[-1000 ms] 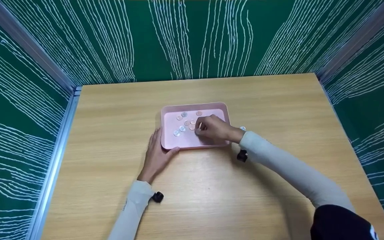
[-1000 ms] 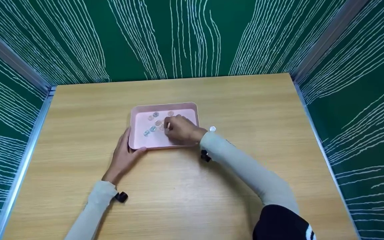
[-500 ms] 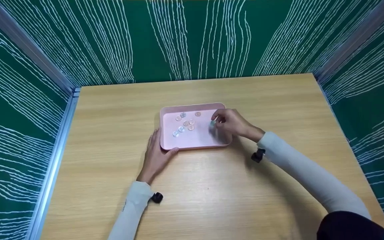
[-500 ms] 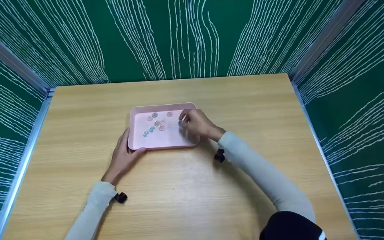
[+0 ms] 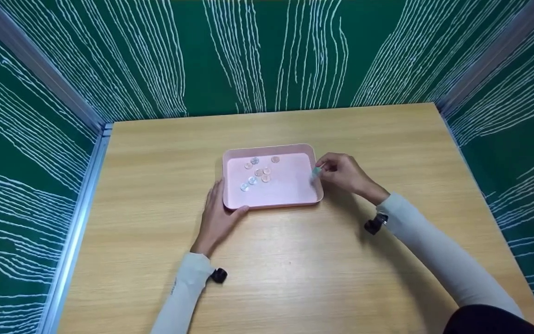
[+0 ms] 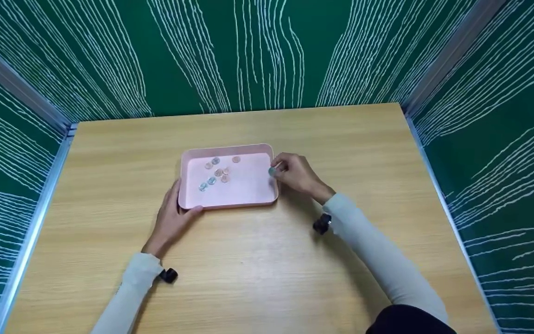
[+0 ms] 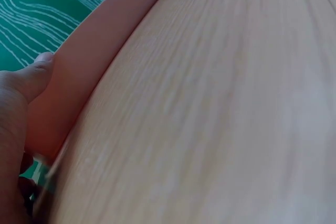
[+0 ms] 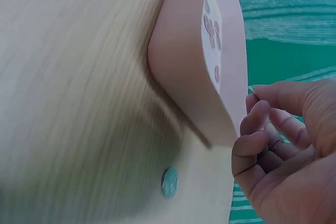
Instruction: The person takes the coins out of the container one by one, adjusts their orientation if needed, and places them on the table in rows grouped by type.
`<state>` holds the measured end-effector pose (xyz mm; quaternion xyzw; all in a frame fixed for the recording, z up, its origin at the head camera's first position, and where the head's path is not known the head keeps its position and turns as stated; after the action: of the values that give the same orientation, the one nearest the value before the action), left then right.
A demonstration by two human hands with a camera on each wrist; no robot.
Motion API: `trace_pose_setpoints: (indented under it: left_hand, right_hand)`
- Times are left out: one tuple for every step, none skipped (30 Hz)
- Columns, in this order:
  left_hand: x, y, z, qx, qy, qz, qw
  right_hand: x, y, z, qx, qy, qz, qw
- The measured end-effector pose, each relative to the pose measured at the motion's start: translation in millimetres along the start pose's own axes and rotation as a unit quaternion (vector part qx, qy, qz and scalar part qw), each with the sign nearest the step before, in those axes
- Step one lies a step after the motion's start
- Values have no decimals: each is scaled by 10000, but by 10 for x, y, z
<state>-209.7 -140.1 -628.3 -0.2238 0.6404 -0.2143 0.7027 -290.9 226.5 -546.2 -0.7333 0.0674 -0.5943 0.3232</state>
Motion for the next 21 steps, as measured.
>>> trace_pose_setpoints:
  left_hand:
    - [1,0,1,3,-6,8,10000]
    - [-2,-2,3,2,-10,10,10000]
    - [-5,-5,4,2,-11,6,10000]
    - [-12,-9,2,-4,13,4,10000]
    - [-21,-12,-2,-11,44,5,10000]
    - [-27,-16,-4,-20,65,1,10000]
    - [-38,-20,-3,-32,90,-2,10000]
    - [-45,-24,-3,-41,110,-3,9999]
    - [-49,-29,-1,-49,126,-5,9999]
    - [-51,-32,0,-60,138,-1,9999]
    - [-48,-35,4,-63,128,-4,9999]
    - [-45,-37,9,-64,117,-13,9999]
    - [-41,-37,13,-65,109,-16,9999]
    - [-38,-35,13,-58,103,-21,9999]
    - [-37,-34,12,-55,104,-25,9999]
    - [-35,-32,9,-52,106,-20,9999]
    - [-36,-30,7,-47,104,-18,9999]
    - [-39,-28,6,-47,112,-17,9999]
    - [-41,-26,3,-41,106,-6,9999]
    - [-43,-25,1,-35,94,0,9999]
    - [-48,-25,-1,-35,95,11,9999]
  right_hand:
    - [-34,-33,22,-46,76,-18,10000]
    - [-70,-64,48,-79,159,-33,9998]
    - [-107,-95,76,-119,245,-42,9996]
    - [-143,-124,104,-172,303,-38,9994]
    - [-178,-153,134,-232,350,-26,9991]
    - [-220,-179,161,-313,378,-10,9988]
    - [-264,-203,192,-381,387,26,9985]
    - [-314,-224,222,-446,386,53,9982]
    - [-368,-241,252,-515,399,76,9978]
    - [-421,-257,281,-581,422,94,9974]
    - [-477,-271,310,-639,463,107,9968]
    - [-529,-282,336,-696,496,100,9963]
    - [-576,-294,362,-738,533,82,9958]
    - [-618,-308,389,-782,564,52,9953]
    - [-650,-320,413,-827,599,2,9948]
    - [-679,-333,437,-870,626,-47,9942]
    - [-702,-344,458,-896,647,-89,9938]
    - [-718,-355,479,-917,661,-128,9935]
    - [-731,-363,499,-916,689,-172,9933]
    - [-742,-368,518,-911,717,-207,9930]
    - [-751,-370,533,-897,751,-238,9928]
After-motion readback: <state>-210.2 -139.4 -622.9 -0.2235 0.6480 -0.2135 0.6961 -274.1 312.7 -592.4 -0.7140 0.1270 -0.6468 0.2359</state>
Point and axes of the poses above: each hand's wrist, its own z-axis away from the middle knuckle, its own y-axis out of the palm, x = y × z, the point moved 7 cm from there along -z, towards the middle knuckle, and after that the axes turned 8 degrees about -y, right-handed, at the moved point
